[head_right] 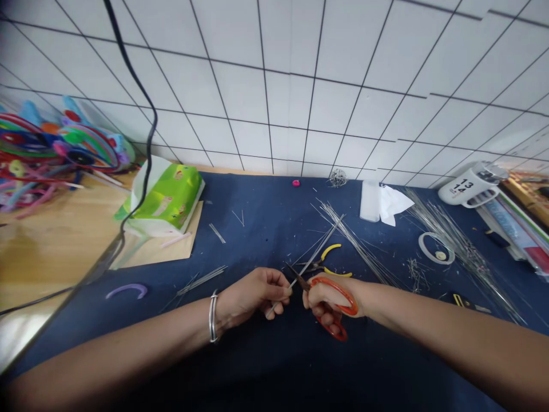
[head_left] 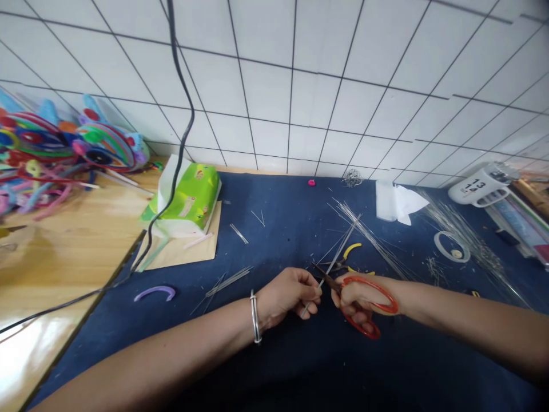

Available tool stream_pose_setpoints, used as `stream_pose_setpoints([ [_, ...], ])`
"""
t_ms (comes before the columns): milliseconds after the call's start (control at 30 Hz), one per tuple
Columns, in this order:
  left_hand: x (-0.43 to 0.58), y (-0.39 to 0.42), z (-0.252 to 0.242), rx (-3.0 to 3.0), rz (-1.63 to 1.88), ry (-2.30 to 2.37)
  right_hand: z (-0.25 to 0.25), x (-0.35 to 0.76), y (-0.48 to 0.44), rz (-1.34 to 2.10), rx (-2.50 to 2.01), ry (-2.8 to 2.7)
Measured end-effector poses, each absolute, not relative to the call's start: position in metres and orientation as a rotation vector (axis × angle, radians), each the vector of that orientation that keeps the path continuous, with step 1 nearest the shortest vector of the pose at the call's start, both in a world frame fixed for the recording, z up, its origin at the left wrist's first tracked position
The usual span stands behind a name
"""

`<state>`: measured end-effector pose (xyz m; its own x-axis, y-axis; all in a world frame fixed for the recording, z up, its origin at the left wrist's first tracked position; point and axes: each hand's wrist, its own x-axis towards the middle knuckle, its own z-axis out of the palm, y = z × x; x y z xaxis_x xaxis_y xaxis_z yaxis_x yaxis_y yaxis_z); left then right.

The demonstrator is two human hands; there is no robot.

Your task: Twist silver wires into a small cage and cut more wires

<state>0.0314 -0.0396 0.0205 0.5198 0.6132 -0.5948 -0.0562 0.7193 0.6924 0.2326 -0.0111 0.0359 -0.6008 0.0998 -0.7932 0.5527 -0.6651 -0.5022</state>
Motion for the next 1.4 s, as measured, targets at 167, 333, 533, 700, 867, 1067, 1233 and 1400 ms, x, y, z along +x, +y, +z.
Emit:
stream_pose_setpoints([
  [167, 0.031, -0.039, 0.022, 0.664, 0.421, 0.956, 0.032, 0.234, -0.013, -2.339, 1.276, 1.100],
  [333, 0.031, -0.039, 0.022, 0.677, 0.421, 0.956, 0.034, 0.236, -0.015, -2.387, 1.240, 1.066],
  [533, 0.031, -0.041, 0.020, 0.699, 0.399, 0.929, 0.048, 0.233, -0.014, -2.363, 1.291, 1.024],
  [700, 0.031, -0.043, 0.022, 0.676, 0.415, 0.912, 0.054, 0.232, -0.013, -2.365, 1.307, 1.003],
  [867, 0.034, -0.046, 0.024, 0.696, 0.444, 0.932, 0.053, 0.234, -0.015, -2.358, 1.269, 1.004],
  [1067, 0.035, -0.049, 0.022, 0.698, 0.458, 0.936, 0.038, 0.232, -0.016, -2.210, 1.246, 1.115],
  [1233, 0.034, -0.048, 0.022, 0.682, 0.448, 0.947, 0.034, 0.231, -0.020, -2.228, 1.309, 1.141],
  [1400, 0.034, -0.047, 0.024, 0.669, 0.431, 0.972, 0.037, 0.232, -0.025, -2.179, 1.383, 1.210],
])
